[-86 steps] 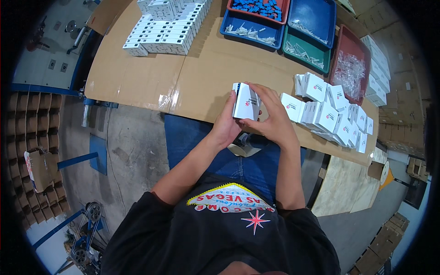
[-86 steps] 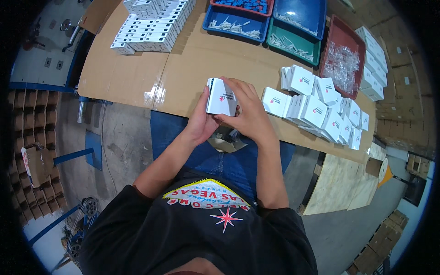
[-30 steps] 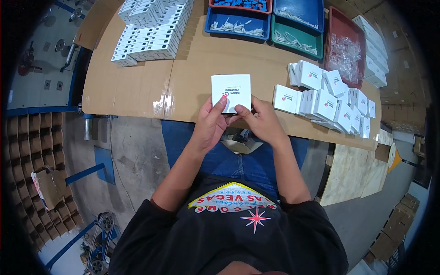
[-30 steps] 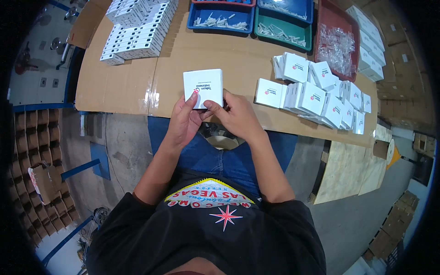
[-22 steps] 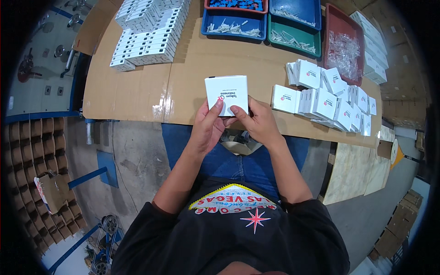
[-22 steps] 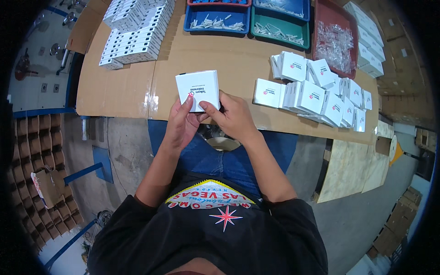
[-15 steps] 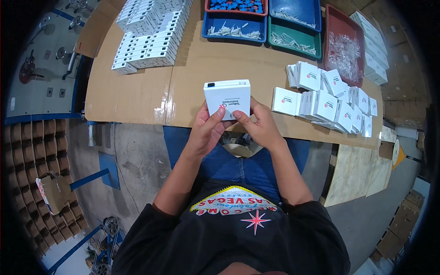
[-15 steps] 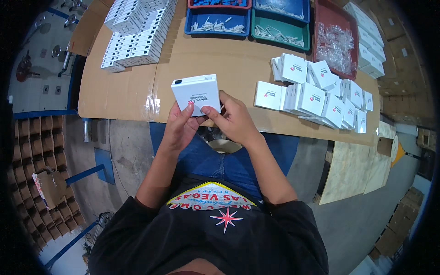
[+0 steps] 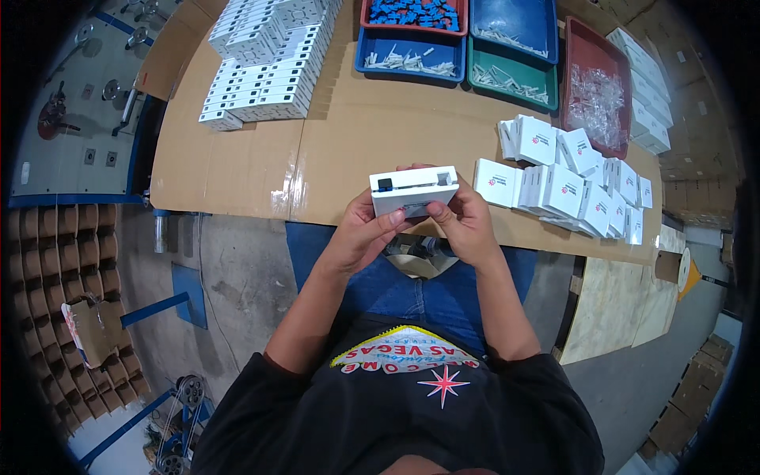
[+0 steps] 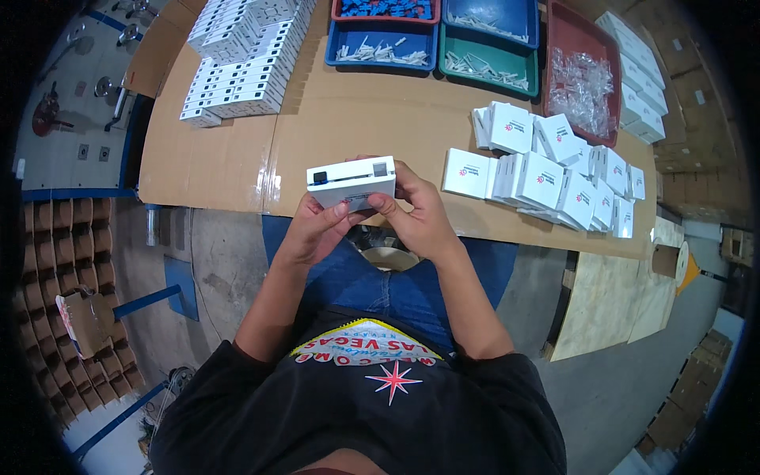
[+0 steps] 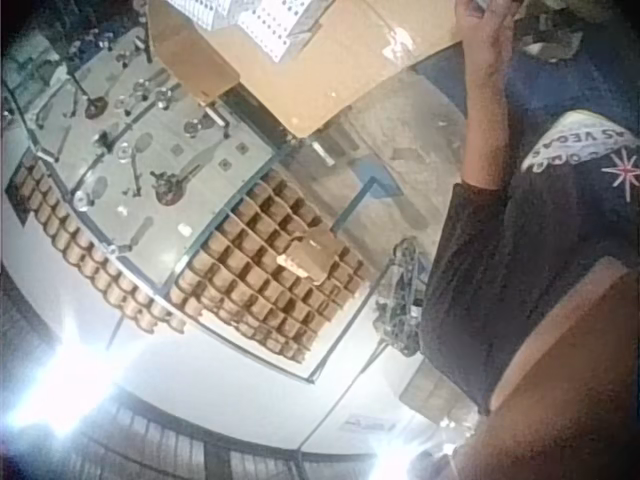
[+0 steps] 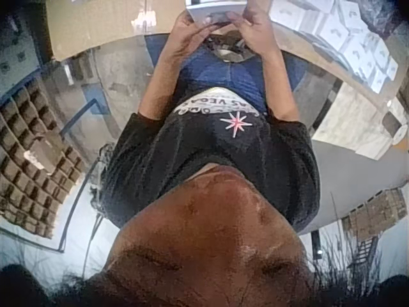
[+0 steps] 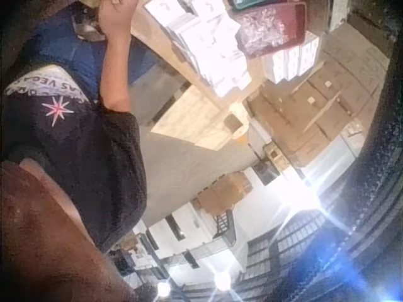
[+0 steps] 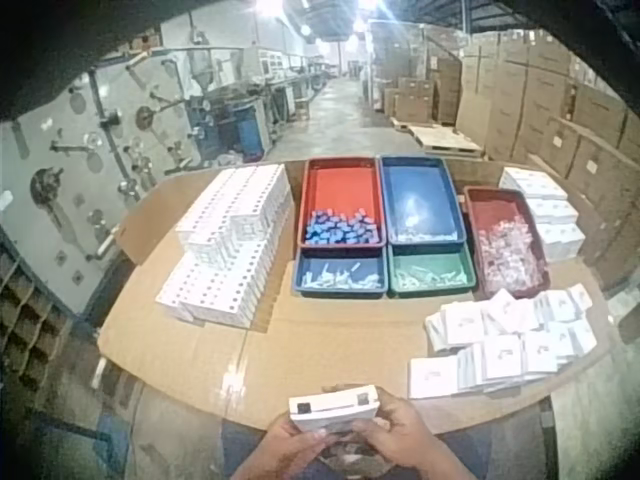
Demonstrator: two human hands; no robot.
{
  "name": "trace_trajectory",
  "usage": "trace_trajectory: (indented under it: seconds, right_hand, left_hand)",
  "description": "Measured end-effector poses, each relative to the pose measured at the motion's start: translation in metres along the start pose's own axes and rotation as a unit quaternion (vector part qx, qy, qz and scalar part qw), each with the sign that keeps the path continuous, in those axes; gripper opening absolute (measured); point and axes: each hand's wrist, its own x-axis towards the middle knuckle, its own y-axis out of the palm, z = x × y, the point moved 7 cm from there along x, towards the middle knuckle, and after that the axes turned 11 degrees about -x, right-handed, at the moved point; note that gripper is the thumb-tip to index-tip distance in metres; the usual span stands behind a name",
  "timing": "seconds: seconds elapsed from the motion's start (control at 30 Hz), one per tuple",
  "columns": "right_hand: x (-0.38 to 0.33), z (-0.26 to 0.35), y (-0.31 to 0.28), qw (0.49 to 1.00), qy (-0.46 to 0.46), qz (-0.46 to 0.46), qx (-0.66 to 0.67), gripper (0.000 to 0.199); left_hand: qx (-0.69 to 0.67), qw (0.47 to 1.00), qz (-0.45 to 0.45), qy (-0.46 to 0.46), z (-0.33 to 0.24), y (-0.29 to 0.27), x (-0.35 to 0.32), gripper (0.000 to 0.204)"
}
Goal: The person assembles small electronic components into white cardboard boxes. They place a white circuit board and a blue plastic part into a clear plastic bag, then insert the bag into the box. The person closes the box and stacks it with other completed units on the table.
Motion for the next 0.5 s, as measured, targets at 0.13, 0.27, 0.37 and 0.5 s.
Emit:
trace_trajectory:
  seconds: [0.13,0.27,0.37,0.5]
  right_hand:
    - [-0.001,0.002,-0.002,1.000,-0.023,0.001,-0.008,0.042]
    - [-0.001,0.004,-0.001,1.000,-0.026,0.011,0.006,0.042]
    - [0.001,0.006,0.000,0.999,-0.032,0.013,0.029,0.042]
    - [0.002,0.012,0.003,0.997,-0.034,0.032,0.065,0.042]
  left_hand:
    - [-0.009,1.000,0.006,-0.010,-0.001,0.000,0.000,0.047]
    - [-0.008,1.000,0.014,-0.014,-0.001,-0.004,-0.002,0.046]
    - [-0.010,0.999,0.027,-0.014,-0.003,0.001,-0.001,0.046]
    - [0.003,0.999,0.031,-0.014,-0.003,-0.002,-0.003,0.046]
